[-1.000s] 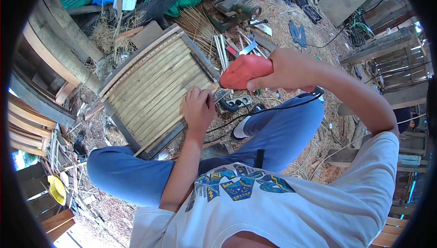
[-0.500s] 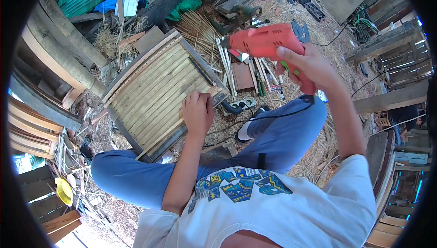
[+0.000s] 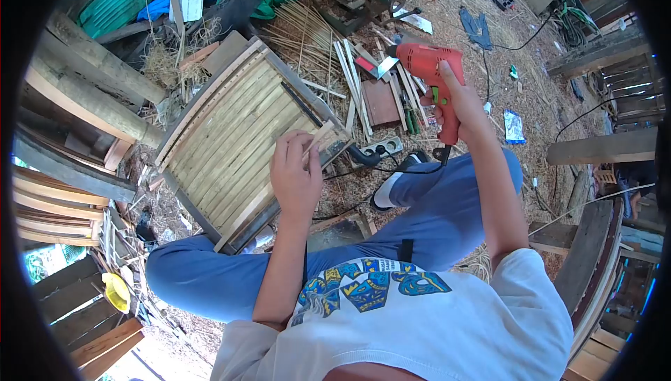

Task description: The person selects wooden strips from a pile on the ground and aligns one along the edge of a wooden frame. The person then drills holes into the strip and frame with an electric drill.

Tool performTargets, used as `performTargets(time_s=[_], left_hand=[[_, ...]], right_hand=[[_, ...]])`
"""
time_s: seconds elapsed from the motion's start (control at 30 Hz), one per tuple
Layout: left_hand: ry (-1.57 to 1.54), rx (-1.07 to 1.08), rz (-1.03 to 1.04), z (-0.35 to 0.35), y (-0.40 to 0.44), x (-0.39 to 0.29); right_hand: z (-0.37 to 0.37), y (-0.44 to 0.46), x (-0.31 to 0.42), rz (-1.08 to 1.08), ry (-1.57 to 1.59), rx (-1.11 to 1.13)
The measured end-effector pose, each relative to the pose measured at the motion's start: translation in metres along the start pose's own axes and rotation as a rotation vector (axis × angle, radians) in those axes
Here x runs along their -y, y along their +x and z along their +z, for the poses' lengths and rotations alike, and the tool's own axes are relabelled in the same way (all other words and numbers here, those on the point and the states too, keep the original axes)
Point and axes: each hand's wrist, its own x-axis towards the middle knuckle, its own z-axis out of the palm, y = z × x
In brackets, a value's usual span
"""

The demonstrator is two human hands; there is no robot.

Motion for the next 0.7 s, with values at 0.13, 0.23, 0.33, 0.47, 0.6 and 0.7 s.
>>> performTargets(time_s=[0.13,0.23,0.33,0.47,0.6,0.7], left_hand=[[0.032,0.055,-0.083,0.000,-0.005,0.004],[0.010,0.019,-0.068,0.005,-0.006,0.003],[0.017,0.021,-0.011,0.008,-0.005,0.003],[0.141,0.099,0.164,0.010,-0.008,0.016],[0.193,0.059,0.064,0.007,-0.004,-0.001],[0.133,0.167,0.095,0.002,-0.002,0.004]], right_hand=[[-0.001,-0.013,-0.005,0.036,-0.009,0.007],[0.001,-0.014,-0.007,0.056,-0.052,0.040],[0.004,-0.014,-0.009,0.064,-0.069,0.065],[0.007,-0.014,-0.008,0.071,-0.104,0.099],[0.008,-0.018,-0.006,0.082,-0.108,0.096],[0.008,-0.023,-0.005,0.084,-0.095,0.094]])
